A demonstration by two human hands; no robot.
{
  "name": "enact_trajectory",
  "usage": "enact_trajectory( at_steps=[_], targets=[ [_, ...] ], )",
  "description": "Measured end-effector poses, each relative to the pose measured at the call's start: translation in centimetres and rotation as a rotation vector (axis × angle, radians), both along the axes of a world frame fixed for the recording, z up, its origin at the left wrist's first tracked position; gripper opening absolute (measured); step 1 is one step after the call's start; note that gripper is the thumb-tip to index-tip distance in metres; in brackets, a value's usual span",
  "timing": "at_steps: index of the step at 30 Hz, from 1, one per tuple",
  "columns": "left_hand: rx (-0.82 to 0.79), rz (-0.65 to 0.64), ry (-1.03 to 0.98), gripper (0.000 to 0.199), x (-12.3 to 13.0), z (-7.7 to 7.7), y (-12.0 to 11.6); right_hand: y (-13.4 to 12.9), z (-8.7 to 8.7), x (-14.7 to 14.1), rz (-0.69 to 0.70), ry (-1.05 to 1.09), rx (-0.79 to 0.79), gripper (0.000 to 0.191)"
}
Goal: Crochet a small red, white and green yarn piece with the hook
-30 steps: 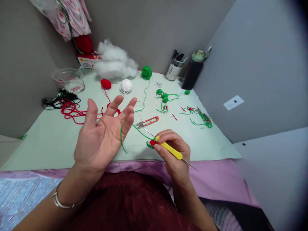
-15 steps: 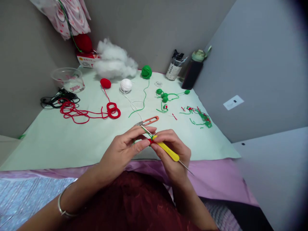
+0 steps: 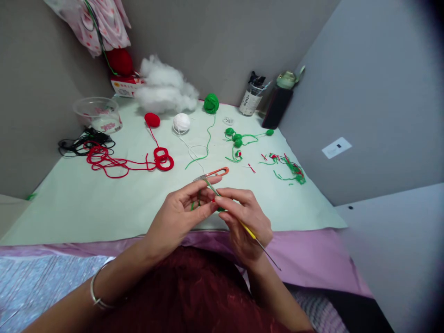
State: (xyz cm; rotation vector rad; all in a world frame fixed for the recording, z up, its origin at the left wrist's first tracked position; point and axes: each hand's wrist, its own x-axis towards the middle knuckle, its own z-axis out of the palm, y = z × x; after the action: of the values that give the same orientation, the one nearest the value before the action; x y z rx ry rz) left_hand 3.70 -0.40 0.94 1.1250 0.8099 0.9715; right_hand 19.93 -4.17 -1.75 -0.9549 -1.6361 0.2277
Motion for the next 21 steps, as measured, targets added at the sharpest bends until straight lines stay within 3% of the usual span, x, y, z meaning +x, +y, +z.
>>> enact_trajectory(
  at_steps=[4, 9, 17, 21],
  targets=[
    [-0.022, 0.039, -0.055, 0.039, -0.2, -0.2, -0.2, -0.4, -0.4, -0.1, -0.045, -0.065, 0.067, 0.050],
    [-0.137, 0.024, -0.165, 0.036, -0.2, -0.4, -0.5, -1.0, -0.5, -0.1, -0.150, -0.305, 0.189, 0.063],
    [0.138, 0.199, -0.011, 0.035, -0.3, -0.4, -0.9, -1.1, -0.7, -1.0, -0.247, -0.321, 0.246, 0.038],
    [0.293, 0.299, 0.069, 0.037, -0.2, -0.7, -1.1, -1.3, -0.5, -1.5, -0.215, -0.298, 0.302, 0.026]
  ],
)
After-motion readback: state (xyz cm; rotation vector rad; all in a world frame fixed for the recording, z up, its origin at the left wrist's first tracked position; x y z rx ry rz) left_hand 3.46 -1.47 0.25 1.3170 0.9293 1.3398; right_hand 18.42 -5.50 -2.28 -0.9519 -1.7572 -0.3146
